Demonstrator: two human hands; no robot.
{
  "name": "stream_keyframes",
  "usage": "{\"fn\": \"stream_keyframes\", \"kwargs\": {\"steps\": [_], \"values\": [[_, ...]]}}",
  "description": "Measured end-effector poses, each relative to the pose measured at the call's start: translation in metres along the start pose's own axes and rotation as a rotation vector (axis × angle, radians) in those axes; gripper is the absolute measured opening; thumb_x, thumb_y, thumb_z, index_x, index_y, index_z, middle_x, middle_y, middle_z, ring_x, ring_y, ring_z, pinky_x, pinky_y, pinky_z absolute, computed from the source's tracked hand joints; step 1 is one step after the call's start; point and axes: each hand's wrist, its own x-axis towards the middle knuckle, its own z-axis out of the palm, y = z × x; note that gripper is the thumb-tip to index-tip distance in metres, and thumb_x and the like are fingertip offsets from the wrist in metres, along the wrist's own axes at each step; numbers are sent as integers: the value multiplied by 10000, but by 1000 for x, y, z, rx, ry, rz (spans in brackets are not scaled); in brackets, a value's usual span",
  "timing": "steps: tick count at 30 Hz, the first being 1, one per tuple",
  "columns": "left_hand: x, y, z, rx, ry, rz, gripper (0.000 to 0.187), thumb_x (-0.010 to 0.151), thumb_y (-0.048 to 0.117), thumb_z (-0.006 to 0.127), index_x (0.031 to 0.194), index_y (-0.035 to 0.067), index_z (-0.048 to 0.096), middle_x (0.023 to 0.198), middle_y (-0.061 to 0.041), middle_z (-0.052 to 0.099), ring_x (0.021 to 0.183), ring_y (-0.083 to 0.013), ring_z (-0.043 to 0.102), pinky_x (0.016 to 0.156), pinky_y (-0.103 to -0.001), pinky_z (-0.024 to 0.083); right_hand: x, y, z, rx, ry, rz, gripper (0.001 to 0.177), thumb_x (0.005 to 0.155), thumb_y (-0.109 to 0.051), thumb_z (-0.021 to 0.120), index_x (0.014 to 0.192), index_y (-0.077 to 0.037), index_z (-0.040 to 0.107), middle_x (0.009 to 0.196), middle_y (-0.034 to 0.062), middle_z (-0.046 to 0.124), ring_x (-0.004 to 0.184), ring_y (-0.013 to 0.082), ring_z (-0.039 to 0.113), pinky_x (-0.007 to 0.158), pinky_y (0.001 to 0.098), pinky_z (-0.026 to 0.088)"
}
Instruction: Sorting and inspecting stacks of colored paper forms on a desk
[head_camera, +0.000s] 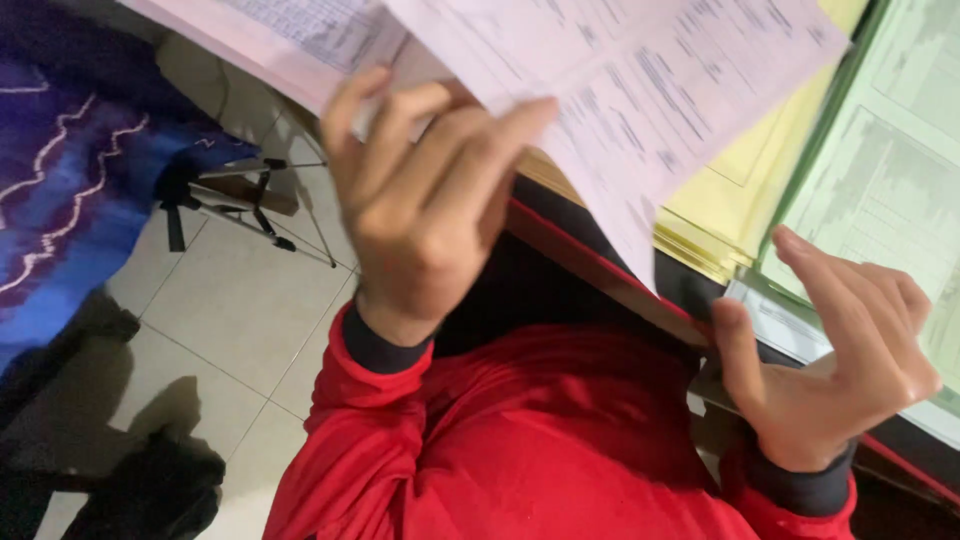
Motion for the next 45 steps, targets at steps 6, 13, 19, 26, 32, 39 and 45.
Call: {"fn": "stream_keyframes", "kwargs": {"steps": [6, 13, 19, 26, 32, 39, 45], "values": [[17, -45, -46, 140, 102, -85, 134, 996, -44, 802, 1026, 85, 782, 869, -35, 790, 1008, -249, 578, 915, -432, 372, -17, 20, 4, 122, -14, -5, 246, 1147, 113, 747, 1307, 298, 715, 1245, 432, 727, 1100, 534, 683, 1010, 575, 517], [-1, -99, -52, 176, 103, -278, 289, 911, -18, 896, 1092, 187, 802, 875, 14, 598, 982, -213, 553, 926, -460, 375, -26, 13, 10, 217, -55, 49, 248, 1182, 233, 712, 1405, 301, 630, 1339, 443, 667, 1202, 529, 631, 1117, 566, 511], [-6, -134, -45, 144, 97, -328, 262, 897, 20, 885, 1079, 193, 810, 972, -17, 508, 928, -208, 582, 903, -409, 404, -30, 16, 12, 185, -92, 129, 271, 1172, 251, 692, 1431, 282, 620, 1394, 429, 669, 1252, 505, 618, 1177, 546, 492], [-3, -150, -31, 161, 73, -368, 260, 882, 49, 892, 1063, 222, 823, 962, -1, 484, 943, -194, 582, 940, -415, 352, -29, 15, 15, 165, -93, 132, 288, 1153, 256, 696, 1429, 279, 616, 1401, 435, 661, 1259, 511, 627, 1178, 541, 495], [0, -153, -23, 177, 47, -389, 236, 897, 80, 889, 1061, 239, 828, 977, 5, 458, 945, -177, 561, 932, -424, 331, -29, 15, 17, 150, -81, 144, 303, 1150, 271, 697, 1437, 277, 599, 1407, 441, 650, 1287, 513, 622, 1209, 548, 493], [2, -162, -24, 168, -26, -361, 329, 845, 20, 869, 1077, 248, 827, 968, -5, 497, 960, -182, 562, 905, -427, 328, -27, 11, 17, 108, -93, 172, 289, 1162, 245, 695, 1434, 271, 601, 1424, 437, 655, 1311, 510, 616, 1231, 552, 483], [8, -161, -29, 132, -127, -244, 312, 853, 25, 702, 1081, 211, 806, 877, 10, 538, 965, -232, 505, 867, -449, 301, -23, 9, 17, 112, -96, 131, 276, 1162, 263, 692, 1420, 294, 598, 1398, 454, 655, 1283, 525, 624, 1195, 559, 502]]}}
